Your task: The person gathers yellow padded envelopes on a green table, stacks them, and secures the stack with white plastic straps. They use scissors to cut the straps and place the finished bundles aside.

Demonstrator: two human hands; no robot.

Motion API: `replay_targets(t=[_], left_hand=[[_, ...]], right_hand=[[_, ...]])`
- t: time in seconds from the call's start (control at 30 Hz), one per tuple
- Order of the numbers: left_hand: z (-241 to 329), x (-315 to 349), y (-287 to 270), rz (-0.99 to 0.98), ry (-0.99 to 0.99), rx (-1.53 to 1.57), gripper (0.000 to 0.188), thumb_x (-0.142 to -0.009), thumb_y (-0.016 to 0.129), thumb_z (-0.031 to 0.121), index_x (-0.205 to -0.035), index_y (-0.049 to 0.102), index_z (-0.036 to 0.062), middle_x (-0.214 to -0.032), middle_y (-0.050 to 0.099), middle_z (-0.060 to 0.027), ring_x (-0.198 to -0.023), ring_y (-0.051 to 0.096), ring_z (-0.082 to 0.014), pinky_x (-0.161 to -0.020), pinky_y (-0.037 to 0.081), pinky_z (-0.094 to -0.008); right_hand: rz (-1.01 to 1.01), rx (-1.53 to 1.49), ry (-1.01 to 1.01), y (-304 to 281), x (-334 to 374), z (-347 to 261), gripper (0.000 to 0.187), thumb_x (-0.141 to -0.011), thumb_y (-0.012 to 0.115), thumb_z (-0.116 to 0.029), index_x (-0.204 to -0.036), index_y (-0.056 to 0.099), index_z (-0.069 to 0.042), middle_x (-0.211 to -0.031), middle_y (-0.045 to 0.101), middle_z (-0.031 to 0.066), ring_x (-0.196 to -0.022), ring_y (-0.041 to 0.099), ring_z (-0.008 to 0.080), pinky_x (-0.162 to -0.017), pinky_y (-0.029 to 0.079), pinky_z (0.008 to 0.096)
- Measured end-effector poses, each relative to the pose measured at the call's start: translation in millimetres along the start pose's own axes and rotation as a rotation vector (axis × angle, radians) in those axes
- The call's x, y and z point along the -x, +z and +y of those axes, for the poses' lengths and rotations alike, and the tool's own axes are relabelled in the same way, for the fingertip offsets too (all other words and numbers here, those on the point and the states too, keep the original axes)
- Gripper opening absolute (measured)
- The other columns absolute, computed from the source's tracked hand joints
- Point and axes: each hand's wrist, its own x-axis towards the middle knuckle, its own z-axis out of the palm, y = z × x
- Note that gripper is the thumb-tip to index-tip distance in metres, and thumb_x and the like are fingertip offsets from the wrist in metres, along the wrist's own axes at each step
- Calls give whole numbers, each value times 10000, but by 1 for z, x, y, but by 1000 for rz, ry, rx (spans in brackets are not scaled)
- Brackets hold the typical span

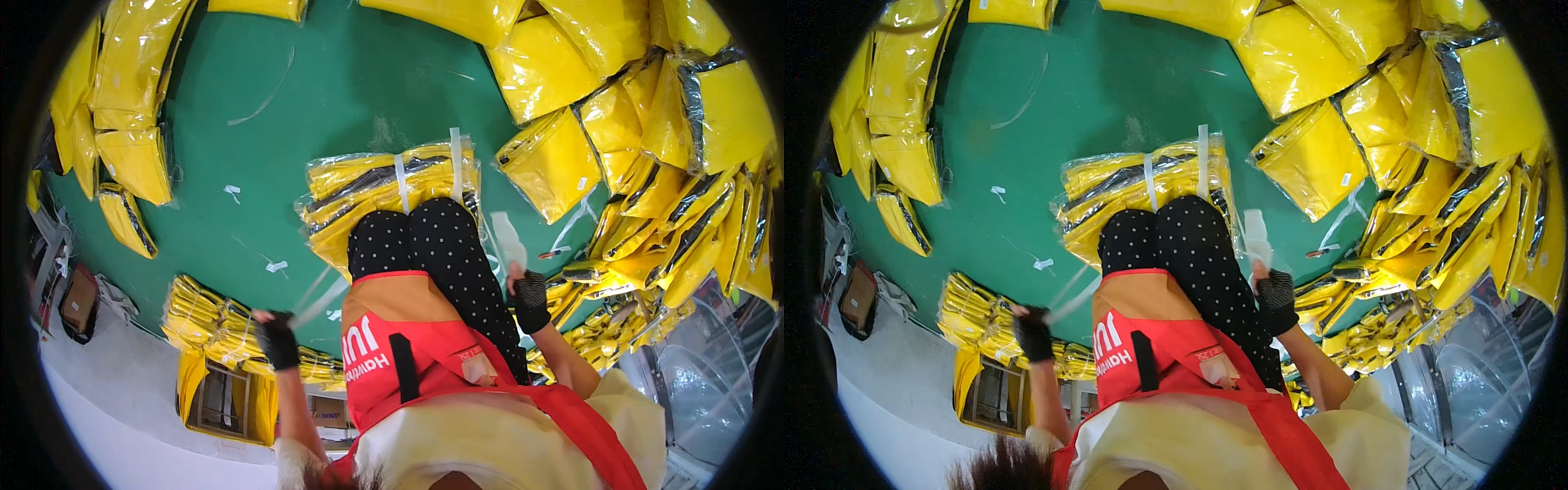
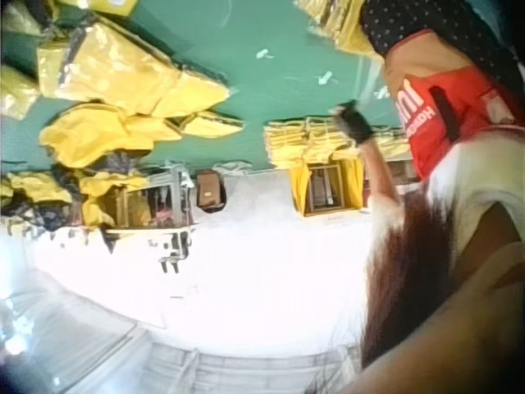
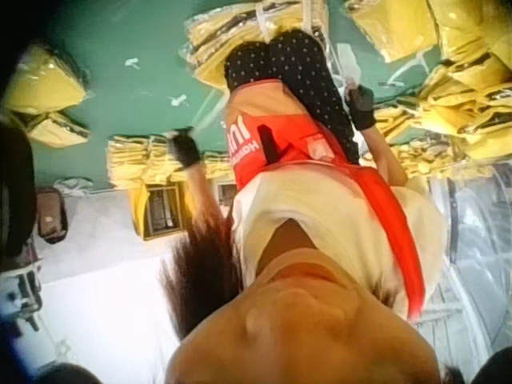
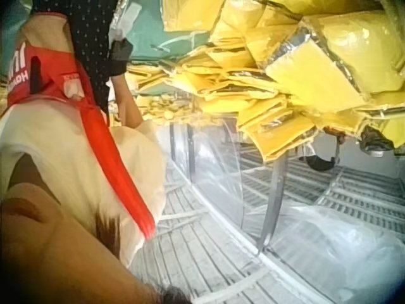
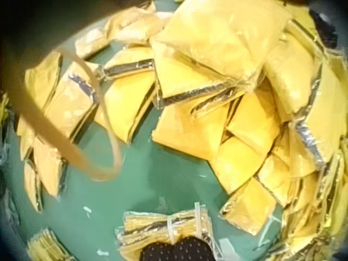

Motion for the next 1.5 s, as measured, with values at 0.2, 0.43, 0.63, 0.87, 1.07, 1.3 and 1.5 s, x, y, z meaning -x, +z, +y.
replay_targets(t=[0.2,0.43,0.63,0.87,1.07,1.3,1.5], left_hand=[[33,-183,-18,120,147,256,284,-906,454,361,-752,496,126,-651,482,-1,-594,461,-154,-664,423,-342],[25,-11,89,-294,-52,-401,217,-865,524,285,-773,480,94,-715,457,-15,-714,474,-135,-634,408,-296],[8,15,218,-674,84,-561,226,-831,555,108,-1034,588,15,-934,600,-117,-873,544,-190,-803,411,-306],[-86,-49,199,-681,188,-600,332,-862,507,162,-1161,505,18,-1108,539,-127,-1026,491,-199,-898,380,-294],[-2,-75,293,-506,220,-695,321,-866,530,297,-862,658,3,-729,650,-109,-694,597,-161,-667,445,-286],[-34,-115,293,-532,337,-1033,290,-842,528,313,-887,638,48,-748,612,-177,-716,580,-346,-651,444,-380],[-50,-126,298,-574,651,-1188,270,-774,592,299,-808,620,33,-733,588,-172,-722,574,-345,-655,448,-405]], right_hand=[[-82,96,-75,20,-5,-33,501,-912,435,-362,-514,445,-59,-473,400,-1,-464,383,99,-465,281,260],[-258,546,-354,43,4,-49,395,-891,454,-335,-708,594,-15,-636,594,120,-639,600,257,-614,447,350],[-640,983,-1224,138,-43,-153,177,-617,630,-177,-757,600,-73,-701,568,148,-632,567,321,-544,448,410],[-584,891,-867,188,-68,-187,224,-753,516,-213,-856,636,-55,-822,630,179,-754,621,313,-654,499,413],[-443,670,-691,156,-211,-133,93,-702,560,-91,-775,590,-42,-770,599,210,-746,593,362,-686,474,383],[-476,1059,-519,161,-211,-122,250,-800,451,-170,-886,607,5,-901,599,224,-844,599,338,-736,483,406],[-470,1077,-642,167,-223,-105,382,-795,437,-371,-819,644,-51,-863,619,180,-779,603,328,-669,473,393]])
